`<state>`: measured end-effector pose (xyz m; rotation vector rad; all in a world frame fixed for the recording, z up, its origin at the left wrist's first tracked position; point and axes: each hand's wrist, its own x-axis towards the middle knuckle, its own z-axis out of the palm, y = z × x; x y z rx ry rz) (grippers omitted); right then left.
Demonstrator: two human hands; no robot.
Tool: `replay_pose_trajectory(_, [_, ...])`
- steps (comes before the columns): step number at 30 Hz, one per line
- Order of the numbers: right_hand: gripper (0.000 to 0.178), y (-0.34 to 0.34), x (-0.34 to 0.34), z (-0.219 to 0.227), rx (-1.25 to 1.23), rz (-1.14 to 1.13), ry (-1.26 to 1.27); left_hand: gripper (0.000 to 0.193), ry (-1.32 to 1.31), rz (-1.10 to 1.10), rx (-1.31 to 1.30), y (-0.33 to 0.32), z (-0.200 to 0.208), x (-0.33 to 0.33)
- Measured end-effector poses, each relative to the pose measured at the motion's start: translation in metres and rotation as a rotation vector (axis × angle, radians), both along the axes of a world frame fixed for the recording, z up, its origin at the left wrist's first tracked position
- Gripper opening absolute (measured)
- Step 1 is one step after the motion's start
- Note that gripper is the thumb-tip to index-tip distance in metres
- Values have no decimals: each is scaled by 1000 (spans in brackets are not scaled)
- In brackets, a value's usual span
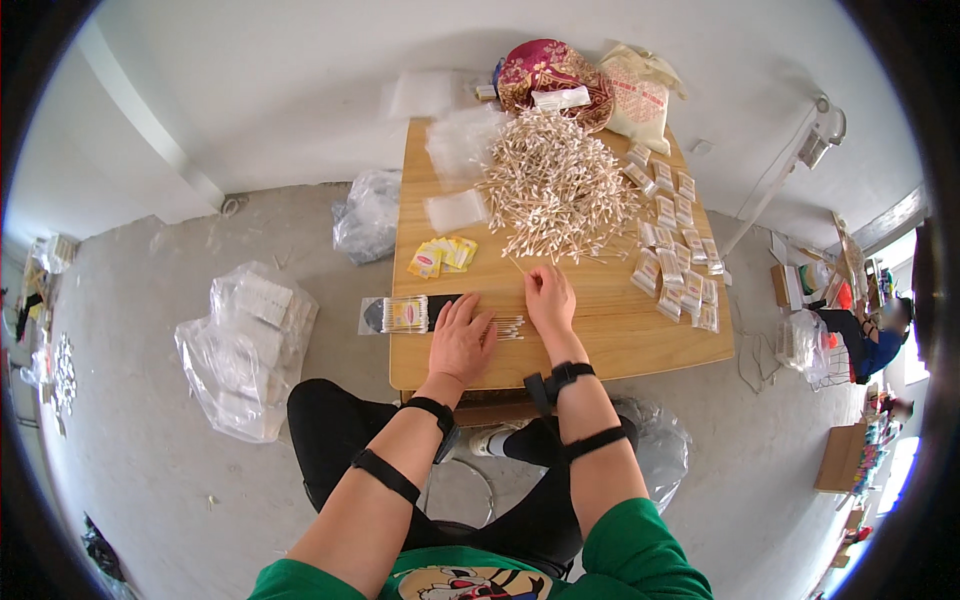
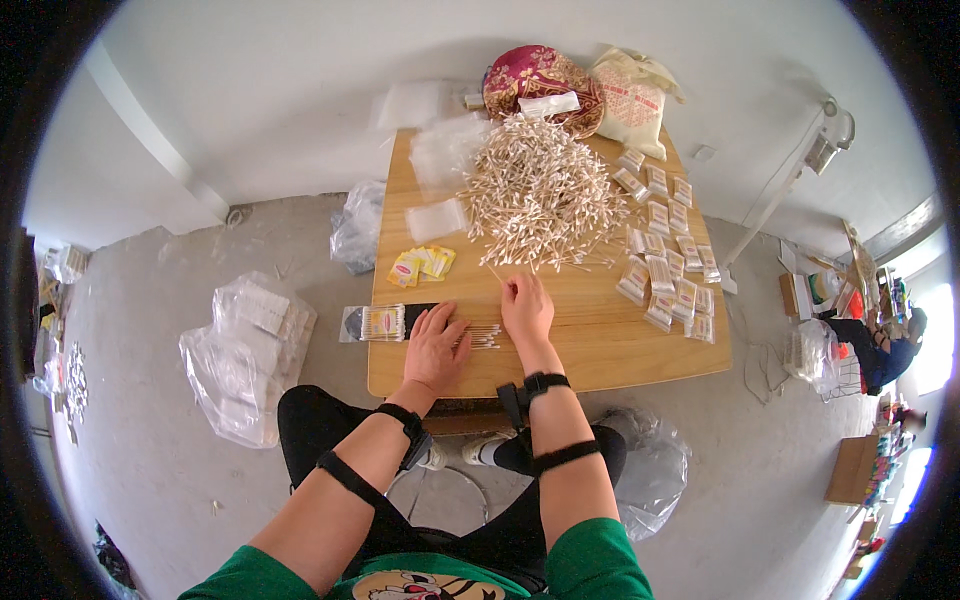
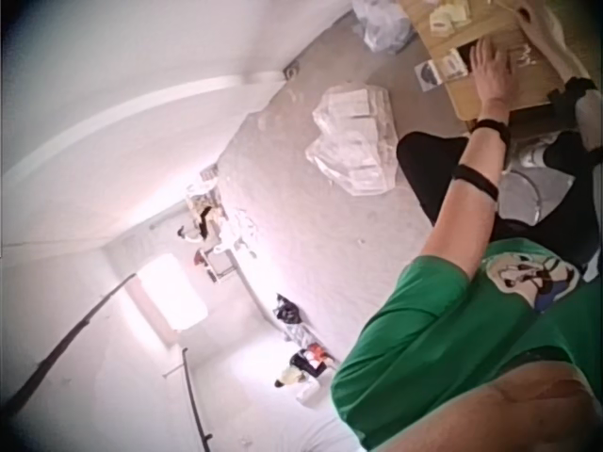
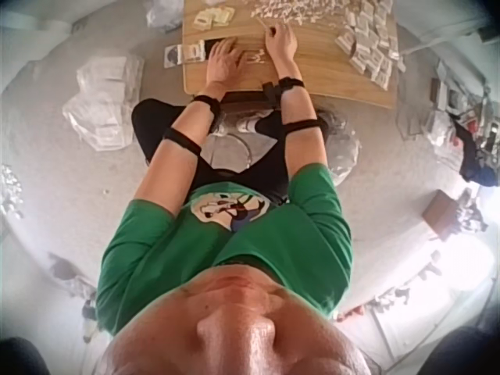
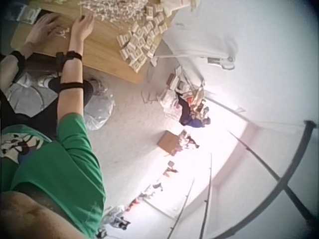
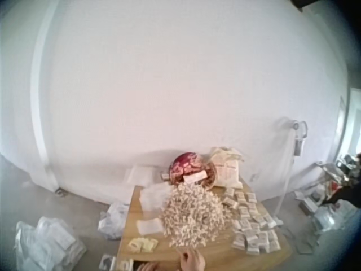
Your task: Packaging a count of cotton swabs into small plastic bags.
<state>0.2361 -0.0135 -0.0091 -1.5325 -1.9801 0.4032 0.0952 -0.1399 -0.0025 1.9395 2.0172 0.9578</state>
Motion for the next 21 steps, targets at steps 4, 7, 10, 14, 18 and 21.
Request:
replay_pose_trajectory(4, [14, -30, 12, 3, 33, 163, -26, 37, 42, 13, -31, 1, 2, -2])
replay_pose_trajectory(7, [14, -28, 18, 2, -53, 215, 89, 45, 90, 2, -86, 0, 8, 2])
replay_pose_trajectory(10, [22, -5, 0, 7, 28, 61, 53, 47, 75, 14, -83, 2, 4, -1])
replay_pose_trajectory(14, [18, 4, -4, 7, 13, 103, -82, 48, 68, -15, -98, 3, 2, 5])
replay_pose_trajectory(18, [12, -13, 6, 6, -19, 242, -58, 48, 60, 7, -57, 1, 1, -1])
replay_pose_trajectory(21, [11, -12, 19, 7, -139, 222, 103, 48, 86, 11, -59, 0, 5, -1])
